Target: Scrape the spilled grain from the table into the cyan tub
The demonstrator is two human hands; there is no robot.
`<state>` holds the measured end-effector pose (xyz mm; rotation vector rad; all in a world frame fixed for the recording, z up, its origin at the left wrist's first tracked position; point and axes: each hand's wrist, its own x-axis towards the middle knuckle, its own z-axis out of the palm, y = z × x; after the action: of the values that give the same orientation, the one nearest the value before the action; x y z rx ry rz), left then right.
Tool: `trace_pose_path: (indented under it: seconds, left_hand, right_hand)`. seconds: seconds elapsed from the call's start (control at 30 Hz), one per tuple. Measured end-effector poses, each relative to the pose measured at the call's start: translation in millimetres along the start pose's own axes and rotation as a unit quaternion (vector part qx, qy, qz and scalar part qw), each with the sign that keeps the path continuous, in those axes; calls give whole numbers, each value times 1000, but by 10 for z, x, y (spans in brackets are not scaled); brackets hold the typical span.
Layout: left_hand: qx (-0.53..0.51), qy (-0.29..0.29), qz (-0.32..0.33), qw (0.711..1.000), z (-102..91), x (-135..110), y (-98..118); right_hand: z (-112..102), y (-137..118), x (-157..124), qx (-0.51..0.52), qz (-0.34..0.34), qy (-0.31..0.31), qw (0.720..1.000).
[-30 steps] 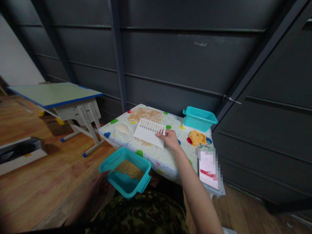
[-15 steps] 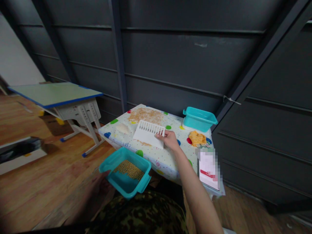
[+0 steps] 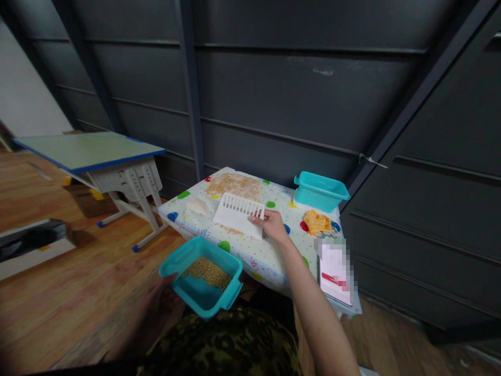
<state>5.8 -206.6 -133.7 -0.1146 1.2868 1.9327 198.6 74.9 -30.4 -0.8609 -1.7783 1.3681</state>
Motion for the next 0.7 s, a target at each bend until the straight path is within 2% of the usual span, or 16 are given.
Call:
trace_pose_path:
  seconds: [0.37,0.47,0.7]
  left_hand:
    - [-27,-29,3,999,-15,10,-18]
    - [-27,-22,0,999,-21,12,-19]
    - [-21,-30,-12,999,-68,83,-36]
  right_hand:
    - [39,-62,-51,28,14,-2,1000]
    - [46,-74,-59,32,17,-3,999]
    - [50,-18,-35,26,13,-3,1000]
